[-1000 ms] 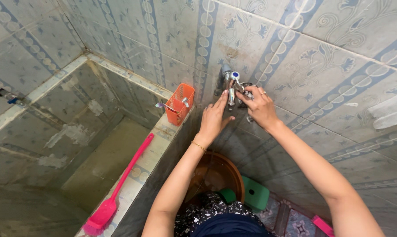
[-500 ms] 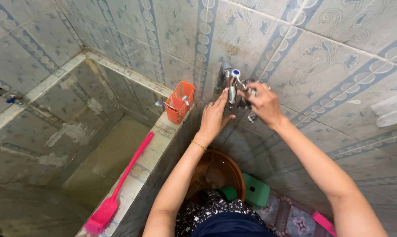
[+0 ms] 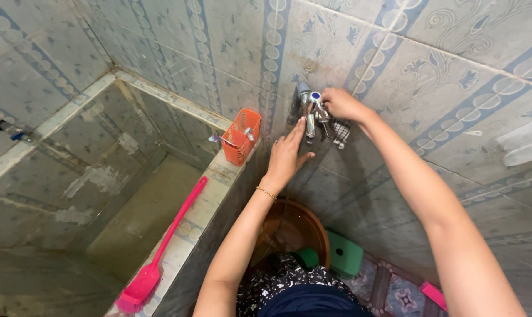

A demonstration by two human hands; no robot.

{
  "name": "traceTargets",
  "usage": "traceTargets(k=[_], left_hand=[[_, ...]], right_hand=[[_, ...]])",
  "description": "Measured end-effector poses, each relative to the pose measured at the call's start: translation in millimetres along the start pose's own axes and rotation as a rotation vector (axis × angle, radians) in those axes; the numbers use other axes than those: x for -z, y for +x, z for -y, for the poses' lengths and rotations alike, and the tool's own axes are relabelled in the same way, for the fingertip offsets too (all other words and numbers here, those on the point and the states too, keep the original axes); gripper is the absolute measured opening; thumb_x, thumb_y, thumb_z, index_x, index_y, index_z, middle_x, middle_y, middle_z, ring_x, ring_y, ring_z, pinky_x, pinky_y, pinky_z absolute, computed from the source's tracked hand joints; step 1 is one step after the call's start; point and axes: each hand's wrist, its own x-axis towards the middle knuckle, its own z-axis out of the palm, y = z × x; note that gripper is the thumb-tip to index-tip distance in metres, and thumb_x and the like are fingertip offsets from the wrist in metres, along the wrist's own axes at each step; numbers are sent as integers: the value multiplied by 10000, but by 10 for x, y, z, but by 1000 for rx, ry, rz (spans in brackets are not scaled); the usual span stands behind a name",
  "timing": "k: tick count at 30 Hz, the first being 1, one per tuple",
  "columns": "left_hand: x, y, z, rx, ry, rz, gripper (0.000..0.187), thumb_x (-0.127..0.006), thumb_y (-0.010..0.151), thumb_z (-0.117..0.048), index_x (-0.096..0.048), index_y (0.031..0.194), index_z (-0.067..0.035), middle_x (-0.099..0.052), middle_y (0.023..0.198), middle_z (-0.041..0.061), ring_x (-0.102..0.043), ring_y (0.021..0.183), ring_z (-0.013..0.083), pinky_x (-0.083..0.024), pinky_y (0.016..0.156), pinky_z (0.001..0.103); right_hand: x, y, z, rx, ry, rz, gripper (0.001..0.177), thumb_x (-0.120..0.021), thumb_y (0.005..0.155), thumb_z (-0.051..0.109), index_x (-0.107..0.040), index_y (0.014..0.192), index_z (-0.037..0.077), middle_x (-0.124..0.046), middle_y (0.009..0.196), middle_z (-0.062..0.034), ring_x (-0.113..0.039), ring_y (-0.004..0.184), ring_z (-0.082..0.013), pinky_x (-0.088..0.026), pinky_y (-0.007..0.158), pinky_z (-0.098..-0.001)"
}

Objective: The person repairs a water faucet by hand and using a cloth, assembling and tightening components over a tiled water basin.

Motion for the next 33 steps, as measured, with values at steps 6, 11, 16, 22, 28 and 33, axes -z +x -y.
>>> traceTargets(k=[6, 11, 16, 22, 28, 33], left_hand=[[-12, -9, 34, -24, 0, -17, 1102, -890, 714, -289, -265, 1604, -109, -471, 1584, 64, -641, 907, 394, -533, 849, 463], [-21, -3, 17, -6, 13, -2, 1098, -893, 719, -280, -268, 1602, -93, -468, 1586, 68, -644, 904, 400, -532, 839, 466], [-26, 11, -7, -9, 36, 1, 1090, -887, 720, -276, -280, 1601, -64, -478, 1574, 80, -653, 905, 369, -535, 843, 447], [-36, 6, -9, 0, 42, 3, 1102, -892, 708, -268, -277, 1599, -59, -478, 1572, 82, -652, 901, 373, -534, 847, 449], [-29, -15, 13, -19, 38, -16, 1115, -893, 705, -272, -264, 1601, -65, -463, 1583, 82, -644, 924, 407, -533, 848, 463], [-21, -25, -12, -9, 24, 16, 1089, -889, 733, -268, -262, 1597, -55, -451, 1595, 91, -639, 888, 394, -529, 822, 458]], right_hand=[[-31, 119, -212, -290, 235, 261, 207, -597, 891, 47, -749, 1031, 36, -773, 948, -175, -735, 919, -363, -558, 821, -448], [219, -418, 634, -31, 44, -323, 320, -571, 818, -55, -773, 1035, 64, -694, 1092, -158, -667, 992, -378, -538, 874, -458], [377, -847, 1390, -57, -125, -436, 343, -620, 785, -67, -766, 1056, 84, -632, 1224, -125, -614, 1107, -353, -535, 938, -449], [252, -1125, 1674, -68, -278, -412, 510, -649, 721, -53, -800, 1155, 168, -597, 1241, -101, -595, 1121, -334, -527, 902, -445], [132, -1317, 1725, -84, -338, -420, 329, -684, 689, 1, -788, 942, 184, -606, 1289, -77, -593, 1161, -322, -533, 913, -441], [431, -1396, 1744, -268, -79, -433, 364, -598, 829, -76, -780, 995, 193, -662, 1248, -79, -673, 1038, -317, -557, 868, -418]])
